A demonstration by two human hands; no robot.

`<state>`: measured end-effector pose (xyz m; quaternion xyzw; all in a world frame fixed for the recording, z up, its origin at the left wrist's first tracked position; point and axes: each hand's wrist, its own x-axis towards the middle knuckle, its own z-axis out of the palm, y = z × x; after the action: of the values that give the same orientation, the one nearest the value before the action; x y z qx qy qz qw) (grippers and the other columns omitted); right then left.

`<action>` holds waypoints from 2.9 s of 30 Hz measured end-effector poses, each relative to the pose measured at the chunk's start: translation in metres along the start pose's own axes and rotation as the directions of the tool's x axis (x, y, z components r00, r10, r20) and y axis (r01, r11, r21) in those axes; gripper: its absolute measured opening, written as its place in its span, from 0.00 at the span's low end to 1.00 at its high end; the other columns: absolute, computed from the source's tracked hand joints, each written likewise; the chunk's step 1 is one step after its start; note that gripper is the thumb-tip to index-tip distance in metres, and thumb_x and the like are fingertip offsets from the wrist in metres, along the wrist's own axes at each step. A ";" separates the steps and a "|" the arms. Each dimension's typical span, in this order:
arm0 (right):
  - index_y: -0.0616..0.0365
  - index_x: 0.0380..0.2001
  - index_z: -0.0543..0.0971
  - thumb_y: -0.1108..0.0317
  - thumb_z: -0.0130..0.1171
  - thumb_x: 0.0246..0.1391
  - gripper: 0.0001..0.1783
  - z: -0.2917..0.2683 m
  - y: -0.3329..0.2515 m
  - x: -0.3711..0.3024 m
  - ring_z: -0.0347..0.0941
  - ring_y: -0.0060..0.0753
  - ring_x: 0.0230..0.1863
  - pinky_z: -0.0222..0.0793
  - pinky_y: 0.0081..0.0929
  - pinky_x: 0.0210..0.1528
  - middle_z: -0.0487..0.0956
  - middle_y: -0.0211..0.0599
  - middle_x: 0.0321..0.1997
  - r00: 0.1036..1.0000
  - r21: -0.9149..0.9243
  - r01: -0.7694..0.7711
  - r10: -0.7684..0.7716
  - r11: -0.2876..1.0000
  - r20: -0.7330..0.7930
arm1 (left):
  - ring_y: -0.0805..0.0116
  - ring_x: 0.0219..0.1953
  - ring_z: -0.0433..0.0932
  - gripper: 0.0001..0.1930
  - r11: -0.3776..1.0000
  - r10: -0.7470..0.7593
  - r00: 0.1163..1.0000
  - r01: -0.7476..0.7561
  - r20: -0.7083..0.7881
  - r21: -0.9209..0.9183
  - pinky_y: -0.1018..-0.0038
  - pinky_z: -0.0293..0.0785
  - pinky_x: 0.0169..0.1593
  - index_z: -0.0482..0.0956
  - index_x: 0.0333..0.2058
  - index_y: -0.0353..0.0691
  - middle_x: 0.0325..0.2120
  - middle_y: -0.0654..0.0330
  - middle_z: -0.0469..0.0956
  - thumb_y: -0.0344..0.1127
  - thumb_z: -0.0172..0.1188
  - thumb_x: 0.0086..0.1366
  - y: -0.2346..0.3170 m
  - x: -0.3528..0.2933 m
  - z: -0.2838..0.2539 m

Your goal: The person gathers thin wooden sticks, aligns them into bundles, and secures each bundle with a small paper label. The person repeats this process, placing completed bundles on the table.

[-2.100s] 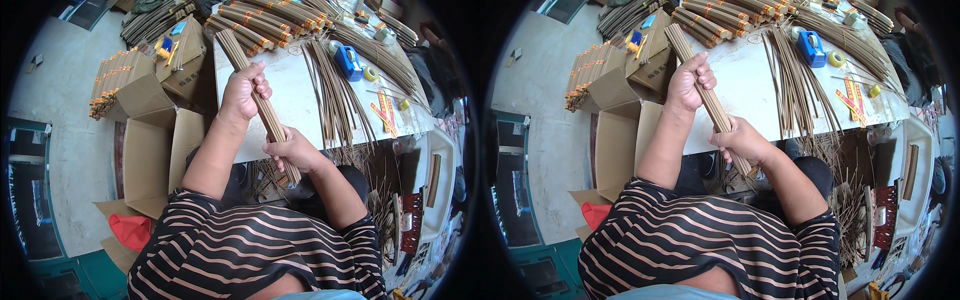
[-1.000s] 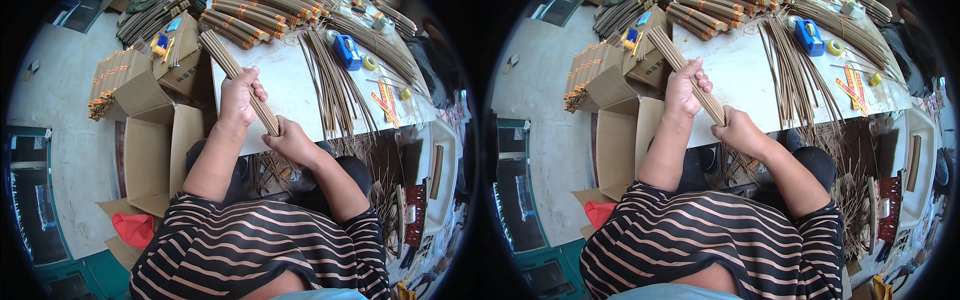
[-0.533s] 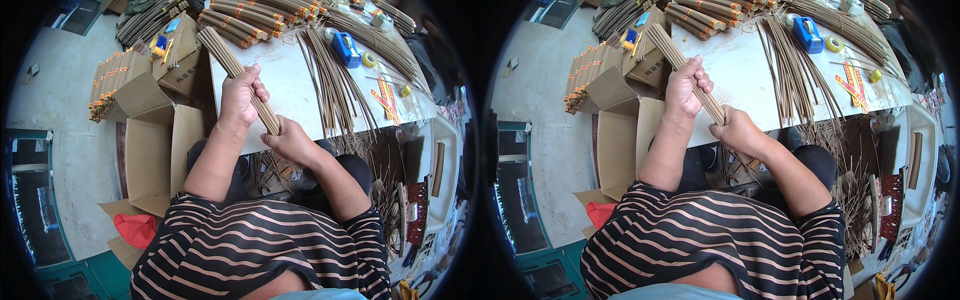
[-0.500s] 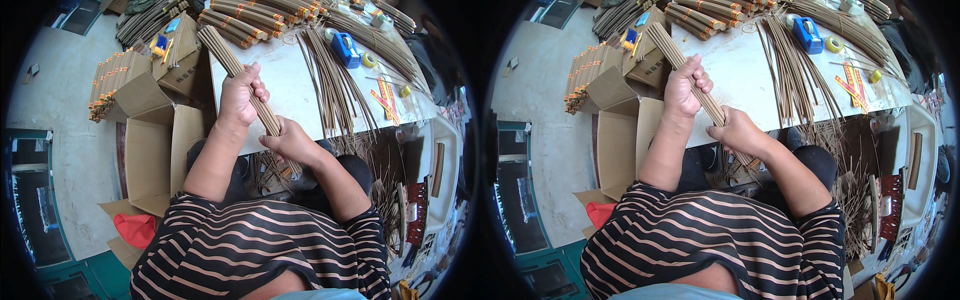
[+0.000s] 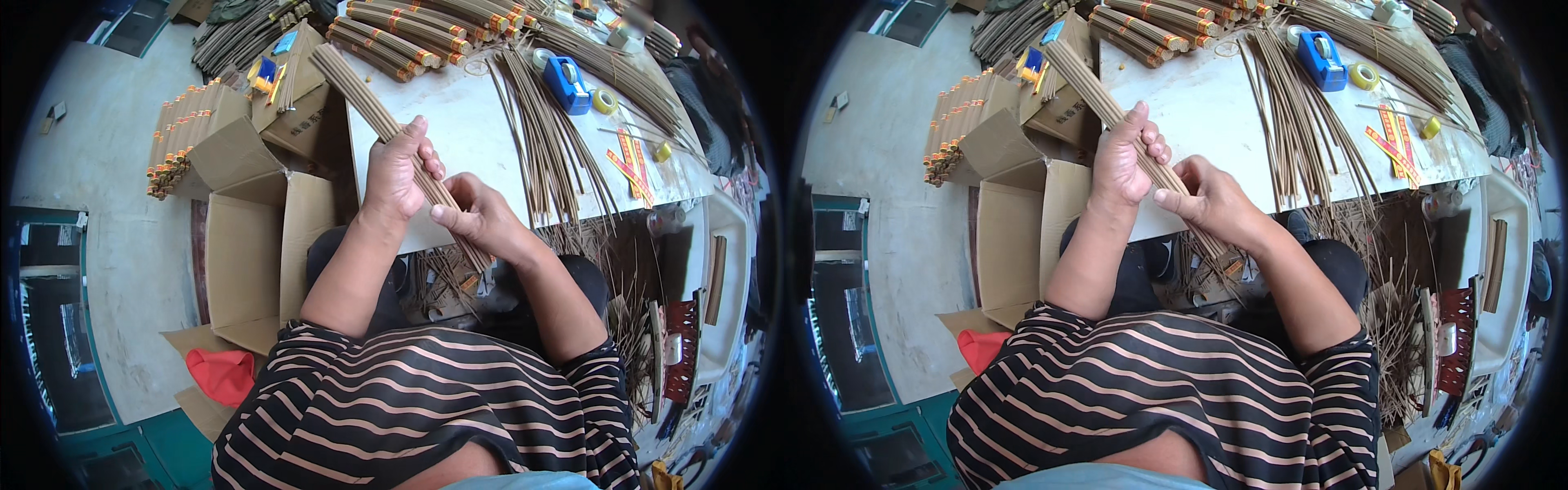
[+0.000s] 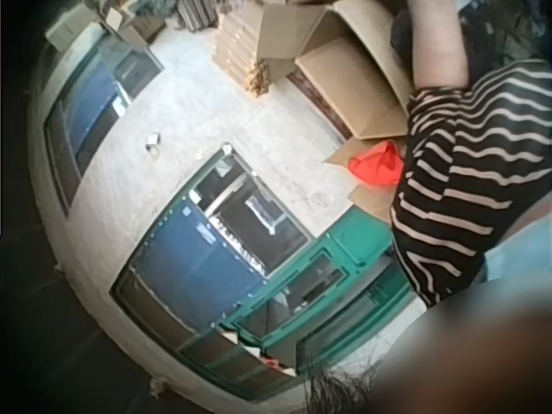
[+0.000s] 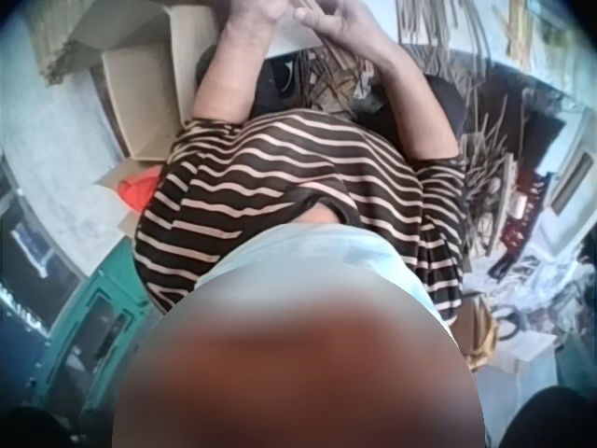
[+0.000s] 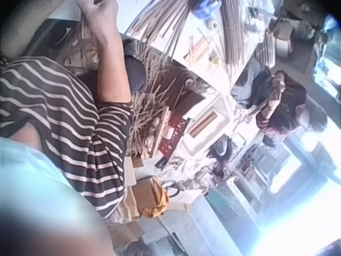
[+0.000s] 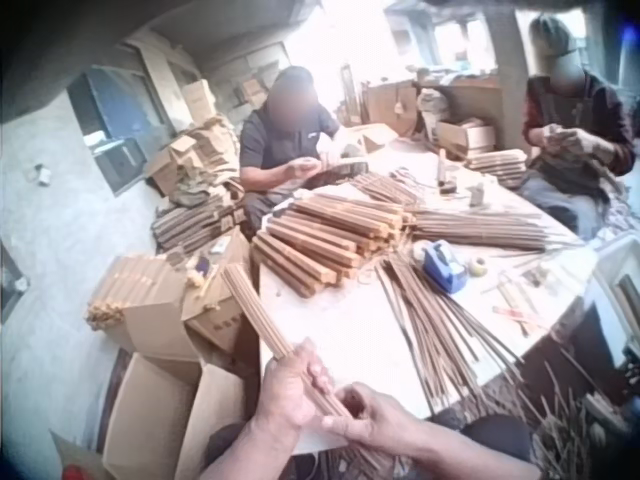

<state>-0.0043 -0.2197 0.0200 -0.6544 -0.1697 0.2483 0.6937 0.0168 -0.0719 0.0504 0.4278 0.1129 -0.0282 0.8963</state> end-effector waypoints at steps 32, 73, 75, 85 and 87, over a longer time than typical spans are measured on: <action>0.65 0.24 0.75 0.72 0.58 0.45 0.06 -0.066 -0.031 -0.053 0.65 0.14 0.20 0.62 0.14 0.22 0.72 0.25 0.19 0.991 -0.195 -0.120 0.129 0.973 0.034 | 0.71 0.17 0.69 0.17 0.920 0.119 0.976 -0.177 -0.180 -0.349 0.75 0.72 0.25 0.65 0.16 0.42 0.12 0.63 0.67 0.39 0.56 0.62 0.103 0.032 -0.093; 0.62 0.31 0.71 0.61 0.61 0.49 0.16 0.016 -0.009 0.013 0.65 0.22 0.23 0.65 0.24 0.29 0.70 0.31 0.20 0.993 -0.162 0.118 -0.111 0.980 0.048 | 0.77 0.12 0.64 0.11 0.888 0.428 0.874 -0.454 0.232 0.073 0.78 0.63 0.17 0.66 0.21 0.43 0.12 0.67 0.64 0.31 0.59 0.58 0.071 -0.025 0.052; 0.61 0.30 0.71 0.61 0.61 0.49 0.15 0.021 -0.013 0.024 0.66 0.25 0.24 0.66 0.25 0.30 0.71 0.34 0.21 0.977 -0.199 0.212 -0.212 0.957 0.019 | 0.77 0.12 0.66 0.10 0.816 0.530 0.783 -0.576 0.326 0.058 0.80 0.65 0.17 0.67 0.22 0.39 0.13 0.66 0.66 0.27 0.61 0.55 0.078 -0.039 0.060; 0.63 0.39 0.72 0.64 0.62 0.47 0.18 0.033 0.012 0.056 0.72 0.26 0.32 0.69 0.25 0.39 0.77 0.38 0.30 0.968 -0.165 0.188 -0.211 0.968 -0.136 | 0.78 0.18 0.69 0.08 0.806 0.424 0.855 -0.507 0.299 0.306 0.82 0.67 0.23 0.70 0.23 0.39 0.16 0.66 0.70 0.26 0.62 0.54 0.052 -0.020 0.030; 0.63 0.39 0.72 0.65 0.62 0.47 0.17 0.035 -0.001 0.054 0.71 0.25 0.31 0.69 0.25 0.38 0.77 0.38 0.29 0.978 -0.175 0.148 -0.170 0.973 -0.117 | 0.81 0.18 0.69 0.09 0.791 0.430 0.836 -0.531 0.342 0.304 0.83 0.67 0.23 0.70 0.25 0.39 0.17 0.68 0.69 0.28 0.63 0.54 0.056 -0.020 0.029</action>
<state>0.0204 -0.1607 0.0186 -0.7090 -0.1955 0.1332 0.6643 0.0105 -0.0594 0.1151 0.6030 -0.1246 0.1260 0.7778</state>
